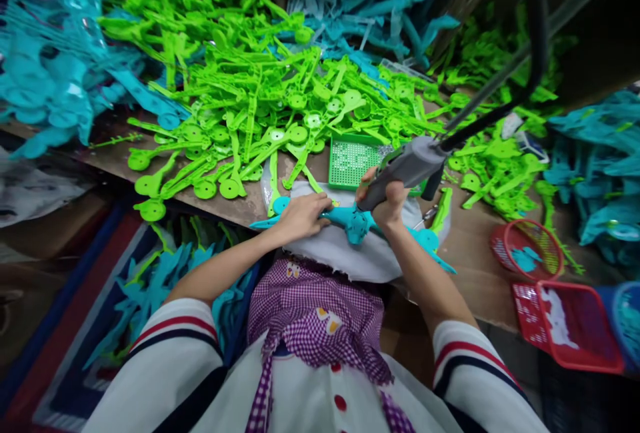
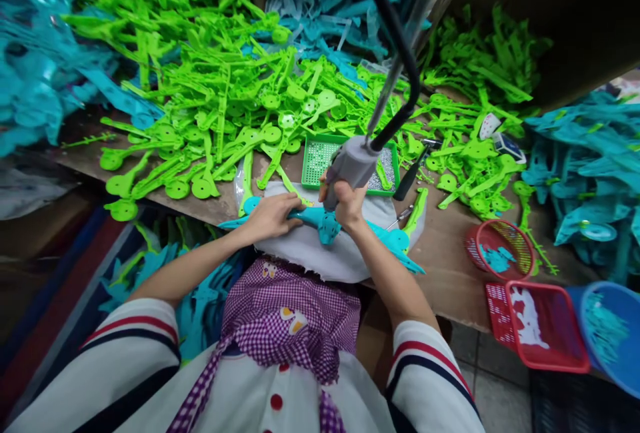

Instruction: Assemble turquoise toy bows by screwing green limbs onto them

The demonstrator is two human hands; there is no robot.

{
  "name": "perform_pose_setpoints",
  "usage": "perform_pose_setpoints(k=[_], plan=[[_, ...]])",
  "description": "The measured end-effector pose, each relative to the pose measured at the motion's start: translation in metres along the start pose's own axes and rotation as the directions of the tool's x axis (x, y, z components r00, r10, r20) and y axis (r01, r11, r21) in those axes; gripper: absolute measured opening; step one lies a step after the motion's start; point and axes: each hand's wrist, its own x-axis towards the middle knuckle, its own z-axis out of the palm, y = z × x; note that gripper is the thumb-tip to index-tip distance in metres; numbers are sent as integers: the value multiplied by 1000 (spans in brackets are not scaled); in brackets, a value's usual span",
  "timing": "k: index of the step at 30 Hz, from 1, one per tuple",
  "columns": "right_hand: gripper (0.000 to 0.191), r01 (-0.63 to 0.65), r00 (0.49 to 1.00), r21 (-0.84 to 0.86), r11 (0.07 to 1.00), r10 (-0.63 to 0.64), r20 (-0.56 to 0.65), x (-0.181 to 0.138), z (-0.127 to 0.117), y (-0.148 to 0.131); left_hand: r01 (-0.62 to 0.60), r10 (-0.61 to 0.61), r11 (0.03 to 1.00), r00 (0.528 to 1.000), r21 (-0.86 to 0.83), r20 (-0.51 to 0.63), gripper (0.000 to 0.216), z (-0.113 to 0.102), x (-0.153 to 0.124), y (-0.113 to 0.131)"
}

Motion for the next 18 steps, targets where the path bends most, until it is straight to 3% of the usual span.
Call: perform_pose_setpoints(k=[5,8,12,18], plan=[[66,195,963,-48,980,-201,-180,65,9,6,6,-6,1000,1000,12,6,18,-1,0,0],[64,184,967,-154,971,-207,-148,97,18,29,6,-6,1000,1000,13,13,19,-2,-1,0],[66,146,980,-179,973,-166,-107,106,24,53,-11,11,1000,1000,27,9,18,-2,-1,0],[60,123,981,-170,978,-145,-126,102,21,57,-11,10,1000,1000,26,30,18,-1,-1,0]])
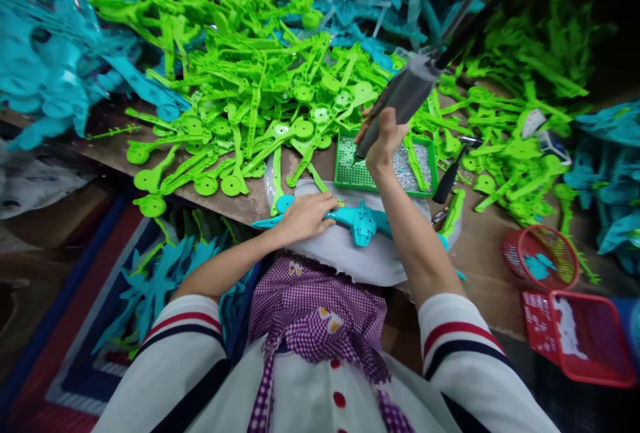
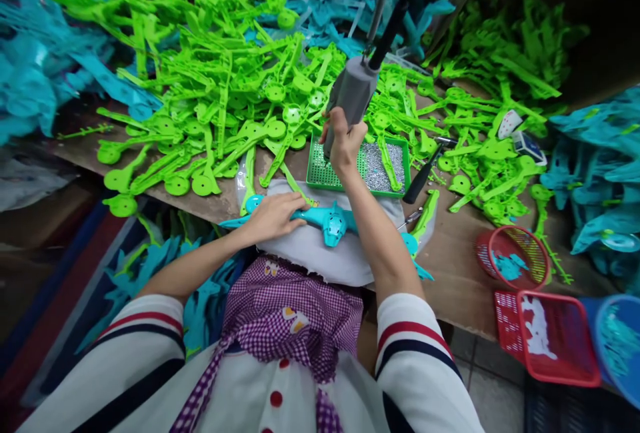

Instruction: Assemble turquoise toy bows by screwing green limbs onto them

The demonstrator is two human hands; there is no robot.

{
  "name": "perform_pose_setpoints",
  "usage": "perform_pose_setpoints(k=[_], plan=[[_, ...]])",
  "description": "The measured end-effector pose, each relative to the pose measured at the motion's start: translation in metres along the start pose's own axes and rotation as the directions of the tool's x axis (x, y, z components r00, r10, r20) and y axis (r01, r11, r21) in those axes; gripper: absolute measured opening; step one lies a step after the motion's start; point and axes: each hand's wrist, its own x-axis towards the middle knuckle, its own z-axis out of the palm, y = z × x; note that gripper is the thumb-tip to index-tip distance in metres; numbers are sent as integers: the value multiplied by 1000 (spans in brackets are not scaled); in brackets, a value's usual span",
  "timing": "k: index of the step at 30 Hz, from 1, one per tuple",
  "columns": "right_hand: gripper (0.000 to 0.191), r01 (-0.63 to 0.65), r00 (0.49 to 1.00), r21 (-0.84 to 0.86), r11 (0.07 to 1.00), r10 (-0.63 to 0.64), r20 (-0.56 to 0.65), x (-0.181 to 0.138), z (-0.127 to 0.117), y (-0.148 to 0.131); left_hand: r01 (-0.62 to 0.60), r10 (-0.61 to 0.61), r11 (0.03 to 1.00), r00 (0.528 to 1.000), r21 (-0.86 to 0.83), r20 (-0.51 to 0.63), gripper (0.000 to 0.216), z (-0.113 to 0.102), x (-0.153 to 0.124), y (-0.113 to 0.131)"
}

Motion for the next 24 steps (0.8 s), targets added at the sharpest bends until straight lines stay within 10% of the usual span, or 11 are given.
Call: perform_pose_setpoints(k=[10,15,24], plan=[[68,-32,998,-64,997,36,50,1,2,0,-1,1,1000,1000,9,-6,16,-1,0,1],[72,48,996,17,999,-46,-78,-1,-6,-46,5,-5,1000,1000,-4,-16,19,0,0,-1],[63,-41,996,56,998,36,78,-120,-76,-110,3,-2,1000,999,24,-48,14,5,-3,0]])
